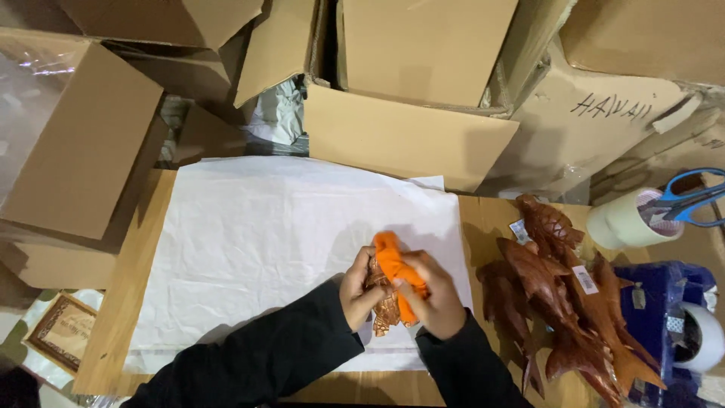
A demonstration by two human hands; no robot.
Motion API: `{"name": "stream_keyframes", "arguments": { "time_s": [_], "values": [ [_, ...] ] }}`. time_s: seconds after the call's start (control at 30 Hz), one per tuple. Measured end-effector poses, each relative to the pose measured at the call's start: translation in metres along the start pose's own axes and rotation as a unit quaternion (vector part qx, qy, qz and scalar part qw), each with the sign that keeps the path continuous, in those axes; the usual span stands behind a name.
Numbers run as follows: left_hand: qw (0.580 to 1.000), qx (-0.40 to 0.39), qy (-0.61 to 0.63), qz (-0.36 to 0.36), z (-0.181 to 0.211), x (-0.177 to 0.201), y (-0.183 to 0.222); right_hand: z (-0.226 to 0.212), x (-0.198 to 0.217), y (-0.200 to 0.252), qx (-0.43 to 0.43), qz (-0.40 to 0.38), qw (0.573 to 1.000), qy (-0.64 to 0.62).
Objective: Polishing a wooden figurine with a cloth in a packaging area
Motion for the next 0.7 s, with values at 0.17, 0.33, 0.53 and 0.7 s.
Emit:
{"name": "stream_keyframes", "arguments": {
  "time_s": [0.17,0.33,0.53,0.7],
  "values": [
    [0.999,0.035,0.036,0.019,-0.006,0.003,-0.002,0.022,-0.016,0.013,-0.005,-0.001,0.988,0.152],
    [0.996,-0.018,0.086,0.033,-0.027,0.007,-0.001,0.059,0.005,0.021,-0.013,0.156,0.977,0.145],
    [0.99,-0.069,0.122,0.003,-0.044,0.002,-0.003,0.04,0.003,0.014,-0.053,0.154,0.985,-0.053],
    [0.967,-0.22,0.109,-0.074,-0.058,-0.006,-0.002,0.007,-0.006,-0.002,0.031,-0.011,0.998,-0.06]
  ]
}}
Point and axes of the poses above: each hand's wrist, its own y-axis away from the middle knuckle, its own x-axis out of the back of the hand, z = x × y, the point moved 1 cm from there along -y, towards the middle knuckle, and after that the axes turned 2 degrees about -z, right-handed, at the moved point
